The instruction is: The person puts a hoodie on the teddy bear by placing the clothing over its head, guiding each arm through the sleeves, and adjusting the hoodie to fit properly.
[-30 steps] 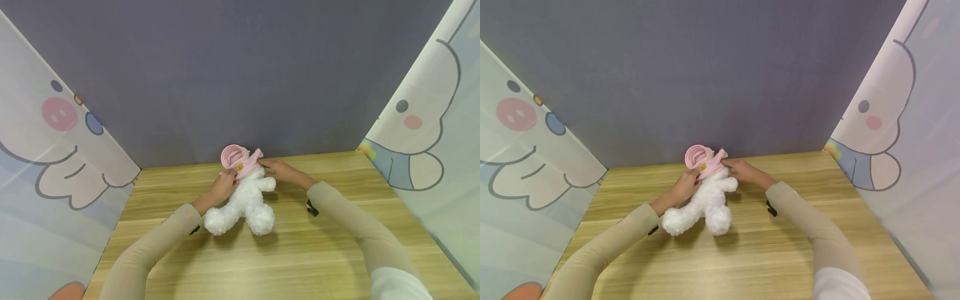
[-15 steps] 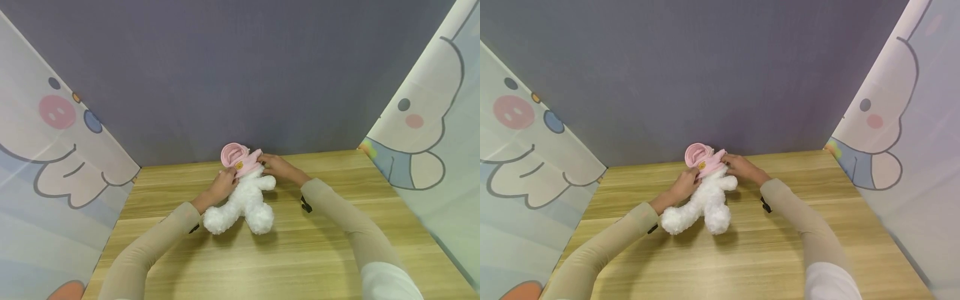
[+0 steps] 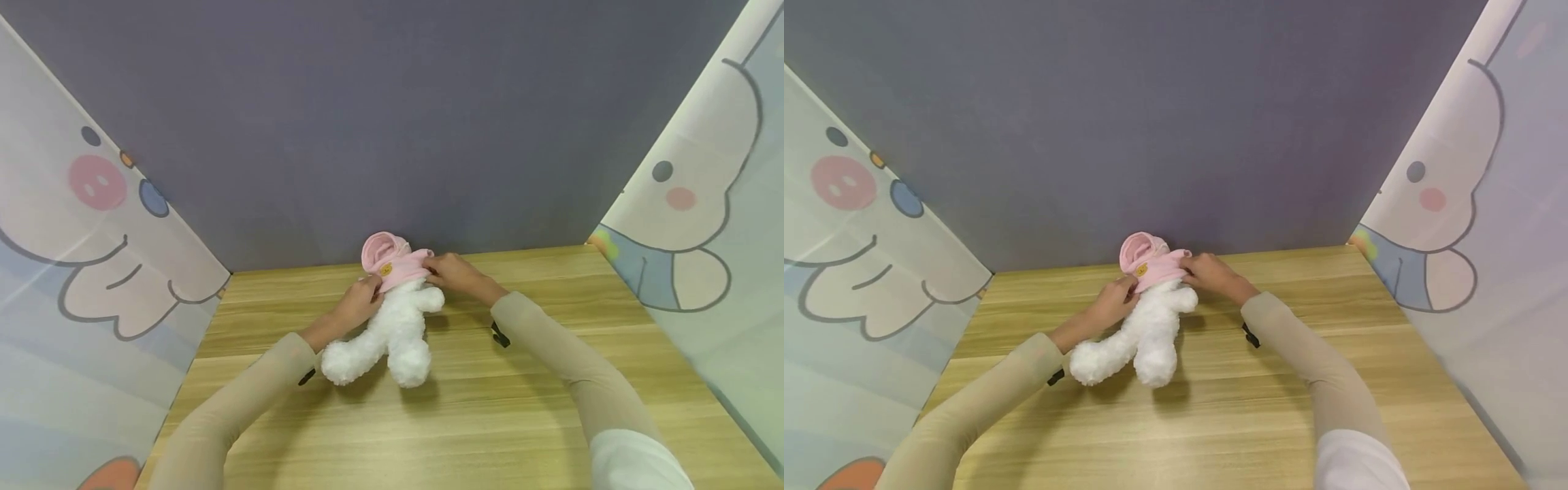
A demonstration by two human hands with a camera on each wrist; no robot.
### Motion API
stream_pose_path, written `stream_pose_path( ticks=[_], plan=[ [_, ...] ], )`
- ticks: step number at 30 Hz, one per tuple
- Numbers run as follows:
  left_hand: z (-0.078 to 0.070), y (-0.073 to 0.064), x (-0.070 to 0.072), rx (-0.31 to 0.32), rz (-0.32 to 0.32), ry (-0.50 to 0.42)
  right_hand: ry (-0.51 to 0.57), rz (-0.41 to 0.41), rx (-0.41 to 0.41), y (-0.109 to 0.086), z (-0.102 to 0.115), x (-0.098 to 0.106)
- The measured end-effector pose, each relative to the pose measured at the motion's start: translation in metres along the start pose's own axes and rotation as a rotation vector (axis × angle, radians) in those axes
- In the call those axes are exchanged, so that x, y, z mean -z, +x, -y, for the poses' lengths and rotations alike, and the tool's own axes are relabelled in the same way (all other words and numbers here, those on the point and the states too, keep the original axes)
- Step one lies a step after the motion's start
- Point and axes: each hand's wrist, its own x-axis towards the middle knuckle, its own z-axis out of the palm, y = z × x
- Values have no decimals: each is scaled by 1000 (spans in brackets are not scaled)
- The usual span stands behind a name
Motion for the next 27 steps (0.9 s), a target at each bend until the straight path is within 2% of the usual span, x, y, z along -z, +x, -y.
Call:
stream_pose_path(
  ticks=[5,7,10,13,17,20,22,27],
  plan=[
    [3,-4,10,23,63,-2,31,-3,13,1,5,2],
    [3,-6,17,67,95,4,40,0,-1,1,6,3],
    [3,-7,29,141,123,32,117,28,-28,2,7,8],
    [4,-5,38,167,93,46,216,57,-46,4,6,12],
    [4,-1,45,134,24,74,262,39,-10,9,6,9],
    [4,1,44,125,-2,91,222,-31,45,15,9,1],
    [4,2,41,136,-7,69,177,-96,66,18,14,-4],
    [2,3,31,142,-27,-109,-6,-247,60,23,29,-10]
  ],
)
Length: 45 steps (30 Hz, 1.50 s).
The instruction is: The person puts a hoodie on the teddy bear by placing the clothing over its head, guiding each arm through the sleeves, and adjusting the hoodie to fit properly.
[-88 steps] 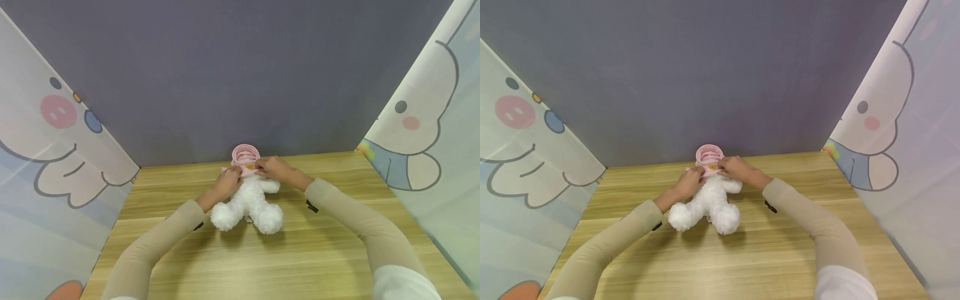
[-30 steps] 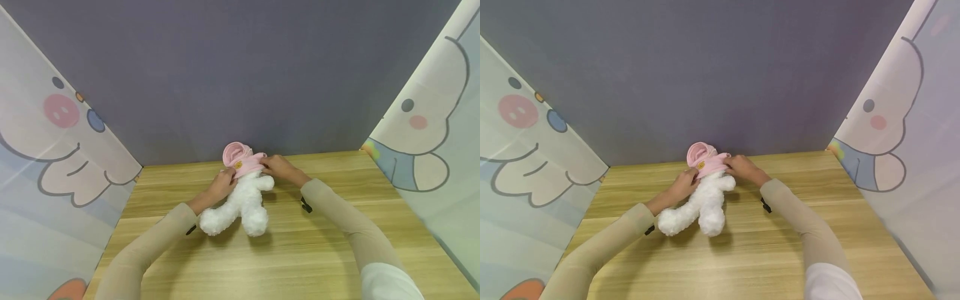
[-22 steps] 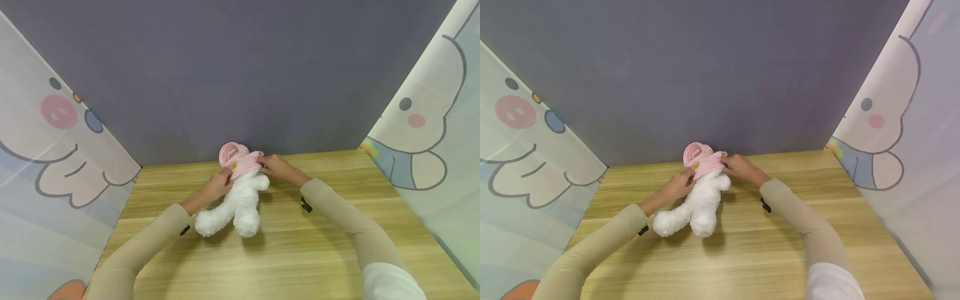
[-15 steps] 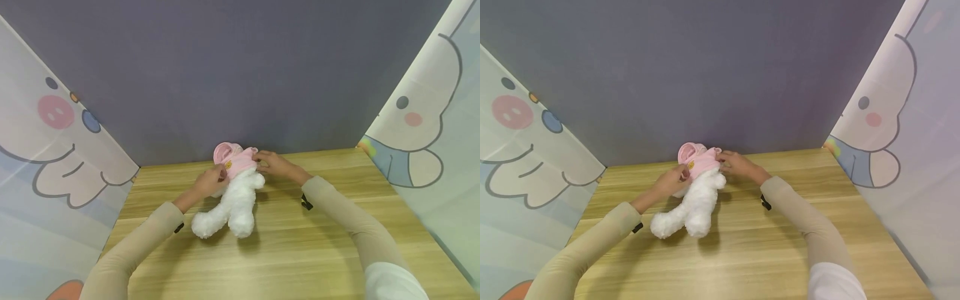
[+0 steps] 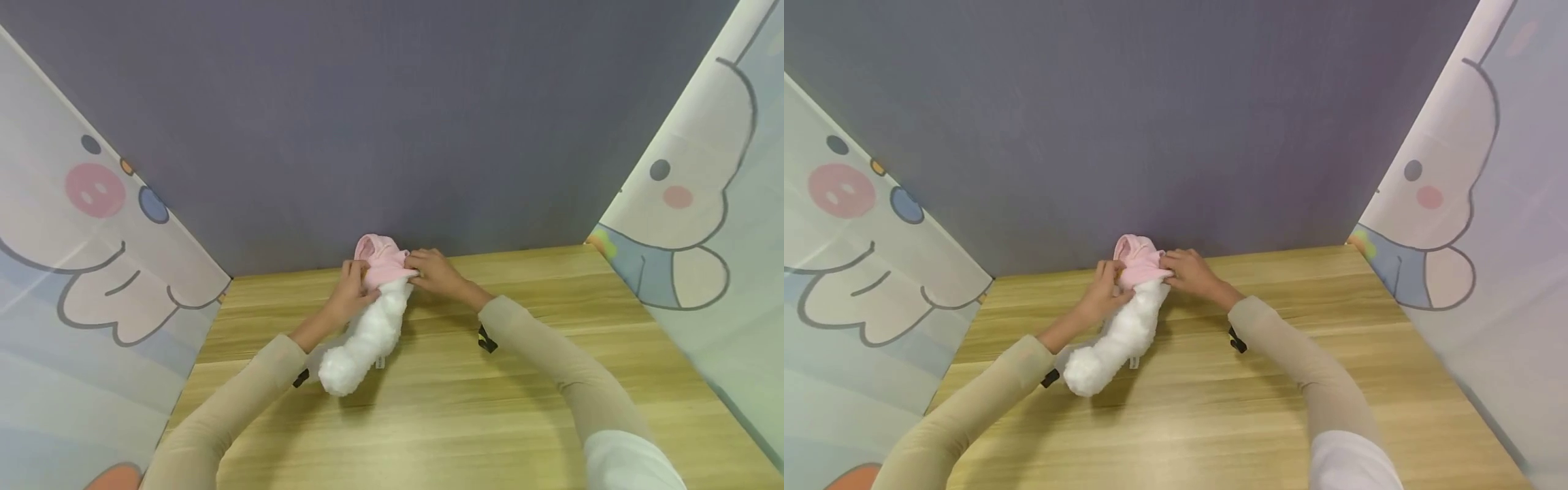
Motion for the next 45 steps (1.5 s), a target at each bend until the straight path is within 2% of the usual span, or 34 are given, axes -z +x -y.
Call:
stream_pose_path(
  ticks=[2,4,7,9,11,13,16,17,19,22,24,26,28,30,32,34,37,41,43,45],
  plan=[
    [-2,1,-4,-21,-22,-52,-76,-55,-3,0,4,-3],
    [-5,2,-6,-43,-42,-61,-129,-96,-14,0,8,-7],
    [-7,4,-8,-54,-47,-26,-115,-87,-48,0,10,-9],
    [-5,3,-8,-35,-27,0,-55,-2,-85,0,9,-4],
    [-3,1,-6,-11,8,-8,37,138,-128,1,9,6],
    [-1,-2,-3,-10,41,-62,113,310,-170,2,7,20],
    [2,-9,2,-38,125,-207,180,545,-224,4,7,43],
    [2,-10,4,-58,155,-234,174,585,-244,4,7,50],
    [3,-13,5,-112,206,-197,170,611,-281,4,9,60],
    [2,-14,7,-190,221,-22,171,561,-328,5,17,65],
    [1,-12,6,-210,219,61,164,547,-322,6,24,62],
    [-2,-7,4,-203,258,56,122,551,-318,6,31,54],
    [-6,-4,1,-179,330,-2,50,541,-312,4,34,45],
    [-9,-2,-2,-154,395,-55,-10,479,-320,0,36,35],
    [-11,-3,-3,-125,413,-82,-44,383,-323,-2,35,27],
    [-12,-4,-7,-96,384,-93,-59,293,-316,-5,33,20],
    [-14,-7,-16,-43,297,-99,-21,233,-289,-9,32,12],
    [-19,-14,-26,67,206,-74,28,205,-226,-15,31,3],
    [-21,-17,-28,98,180,-55,64,178,-196,-18,30,3],
    [-23,-18,-30,105,164,-25,106,219,-202,-18,30,7]
  ],
)
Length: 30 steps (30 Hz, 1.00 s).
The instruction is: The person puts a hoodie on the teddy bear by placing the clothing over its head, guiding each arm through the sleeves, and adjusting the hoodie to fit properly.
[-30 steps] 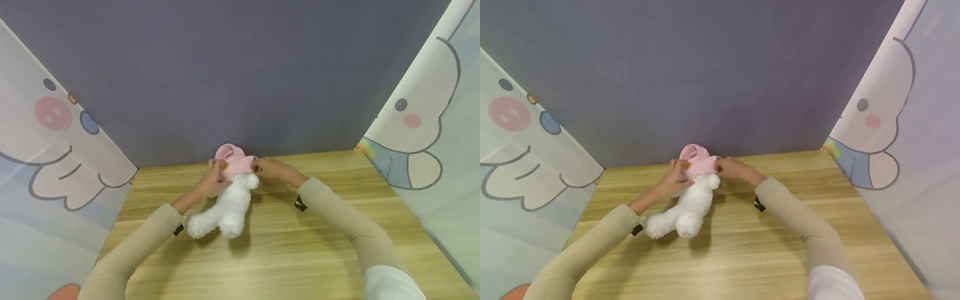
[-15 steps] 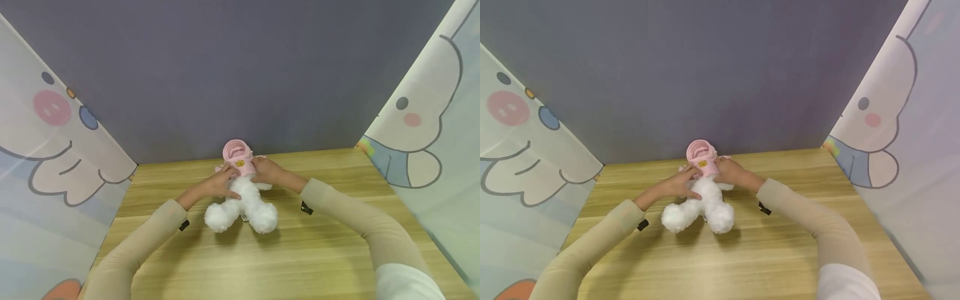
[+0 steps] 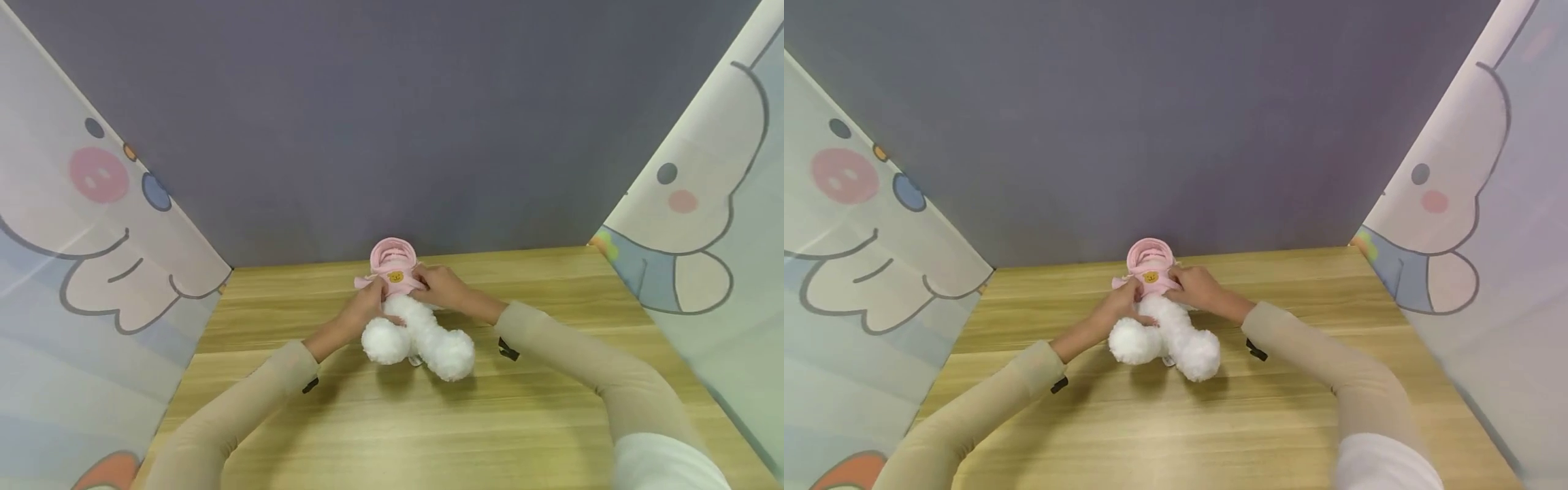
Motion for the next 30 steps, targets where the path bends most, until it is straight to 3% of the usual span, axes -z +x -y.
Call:
stream_pose_path(
  ticks=[5,7,9,15,18,25,28,30],
  plan=[
    [5,4,8,-157,38,-12,20,209,-97,-11,5,31],
    [13,5,15,-226,59,-33,7,233,-100,-18,7,40],
    [20,4,20,-254,72,-39,10,222,-79,-24,6,44],
    [28,-2,16,-220,132,-70,70,194,16,-32,4,39],
    [29,-3,11,-200,119,-92,65,186,45,-28,4,34],
    [31,0,7,-179,113,-128,65,247,-3,-20,11,25],
    [32,2,5,-170,133,-138,57,209,-22,-19,14,16],
    [30,4,5,-157,139,-119,49,147,11,-20,16,10]
  ],
)
